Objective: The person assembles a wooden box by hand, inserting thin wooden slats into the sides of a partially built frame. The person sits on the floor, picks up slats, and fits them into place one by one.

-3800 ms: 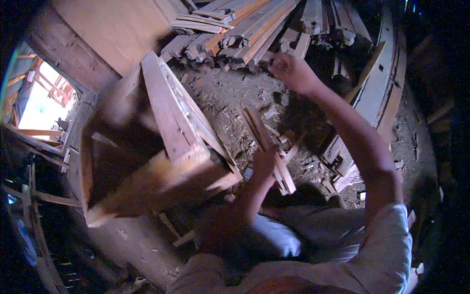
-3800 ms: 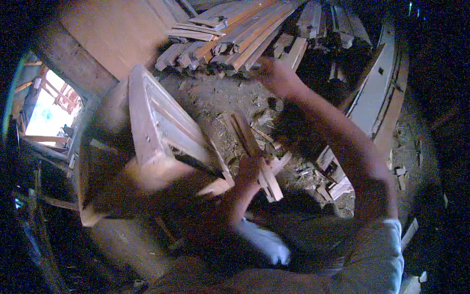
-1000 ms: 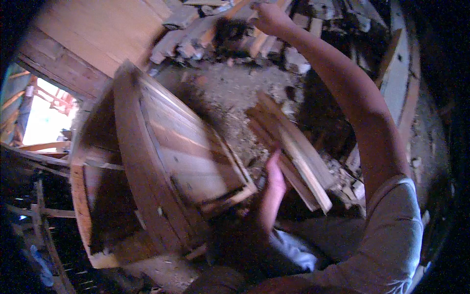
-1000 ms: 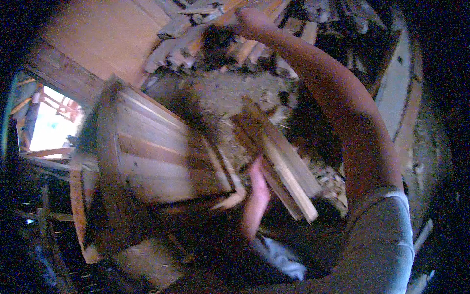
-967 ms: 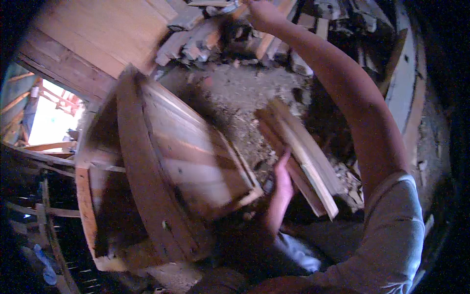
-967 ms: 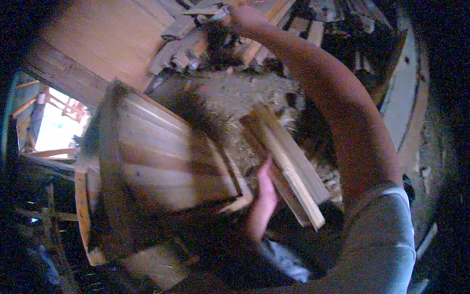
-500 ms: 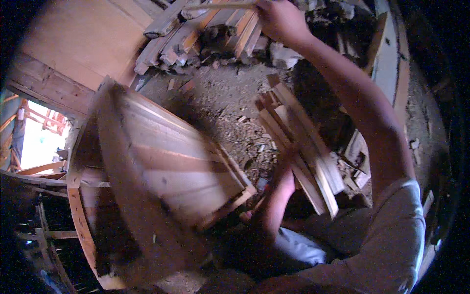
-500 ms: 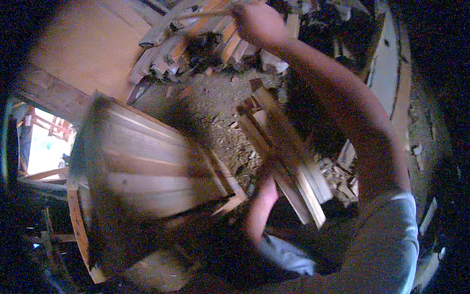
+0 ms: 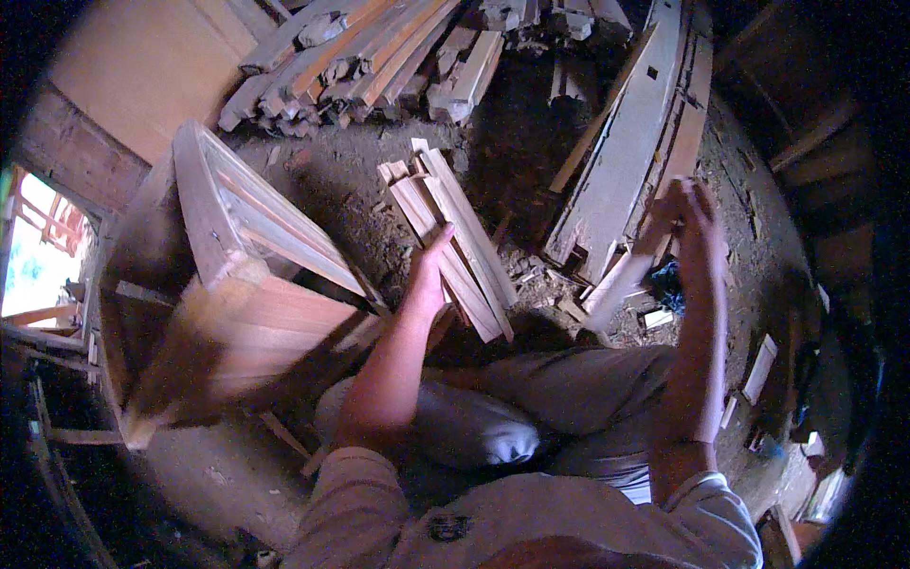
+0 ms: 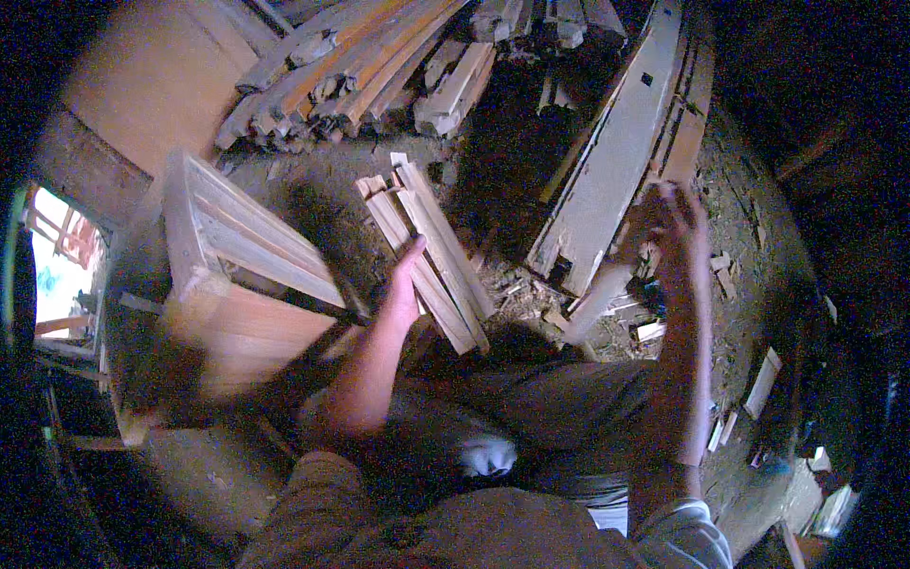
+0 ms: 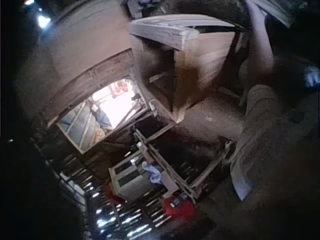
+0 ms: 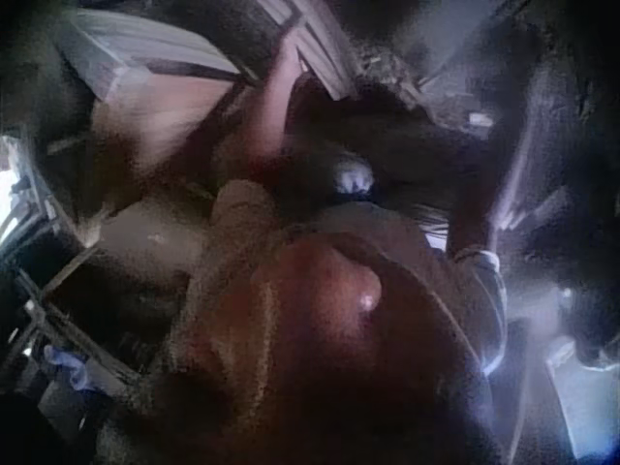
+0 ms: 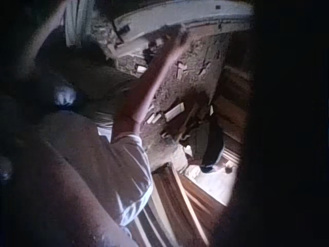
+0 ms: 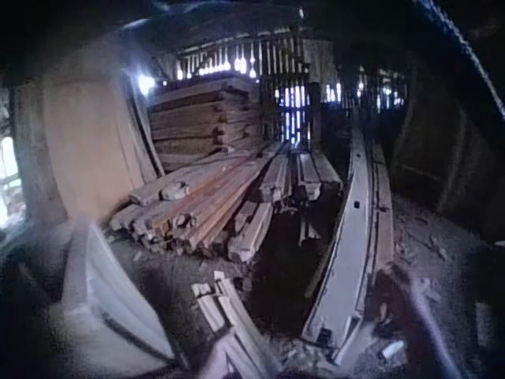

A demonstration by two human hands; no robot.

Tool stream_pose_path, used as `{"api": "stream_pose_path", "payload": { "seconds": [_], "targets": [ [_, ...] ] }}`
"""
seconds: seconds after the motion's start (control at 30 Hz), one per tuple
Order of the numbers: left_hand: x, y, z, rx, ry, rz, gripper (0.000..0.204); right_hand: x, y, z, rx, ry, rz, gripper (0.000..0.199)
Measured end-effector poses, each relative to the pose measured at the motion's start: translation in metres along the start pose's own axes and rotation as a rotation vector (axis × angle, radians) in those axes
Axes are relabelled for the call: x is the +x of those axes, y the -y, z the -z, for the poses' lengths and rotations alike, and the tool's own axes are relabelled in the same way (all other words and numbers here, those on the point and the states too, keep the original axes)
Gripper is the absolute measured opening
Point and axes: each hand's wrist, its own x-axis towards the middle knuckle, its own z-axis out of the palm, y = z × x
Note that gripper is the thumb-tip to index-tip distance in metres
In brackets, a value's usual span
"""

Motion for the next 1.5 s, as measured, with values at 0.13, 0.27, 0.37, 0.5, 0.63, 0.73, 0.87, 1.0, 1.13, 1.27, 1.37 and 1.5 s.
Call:
{"api": "stream_pose_path", "payload": {
  "seconds": [0.13, 0.27, 0.37, 0.5, 0.63, 0.73, 0.87, 1.0, 1.13, 1.27, 1.37, 1.5],
  "targets": [
    [-0.013, -0.003, -0.008, 0.057, -0.001, -0.027, 0.053, -0.014, -0.071, -0.077, 0.252, 0.370, -0.129, 0.030],
    [-0.016, 0.001, -0.015, 0.143, 0.077, -0.093, 0.056, -0.042, -0.094, -0.151, 0.151, 0.419, -0.115, 0.025],
    [-0.019, 0.009, -0.016, 0.152, 0.077, -0.082, 0.050, -0.052, -0.101, -0.167, 0.057, 0.491, -0.083, 0.028],
    [-0.011, 0.020, -0.018, 0.172, 0.078, -0.083, 0.047, -0.052, -0.144, -0.172, 0.001, 0.412, 0.016, 0.036],
    [-0.008, 0.026, -0.017, 0.331, -0.041, -0.104, 0.058, -0.059, -0.101, -0.173, -0.186, 0.672, -0.045, 0.039],
    [-0.013, 0.020, -0.027, 0.642, -0.218, -0.218, 0.069, -0.062, -0.119, -0.173, -0.304, 0.592, 0.127, 0.037],
    [-0.009, 0.024, -0.014, 0.480, -0.210, -0.180, 0.076, -0.065, -0.098, -0.175, -0.333, 0.532, -0.034, 0.034],
    [-0.011, 0.013, -0.018, 0.229, -0.063, 0.098, 0.084, -0.051, -0.139, -0.164, -0.322, 0.434, -0.035, 0.033],
    [-0.011, 0.002, -0.009, 0.105, 0.067, 0.051, 0.065, -0.057, -0.117, -0.168, -0.344, 0.425, -0.066, 0.034],
    [-0.026, -0.005, -0.026, 0.199, -0.015, -0.032, 0.067, -0.059, -0.096, -0.173, -0.230, 0.499, 0.100, 0.048],
    [-0.030, 0.005, -0.032, 0.289, -0.011, 0.073, 0.067, -0.065, -0.092, -0.171, -0.280, 0.502, 0.120, 0.033],
    [-0.010, 0.020, -0.006, 0.126, 0.086, 0.186, 0.060, -0.069, -0.083, -0.166, -0.373, 0.325, 0.331, 0.022]
  ]
}}
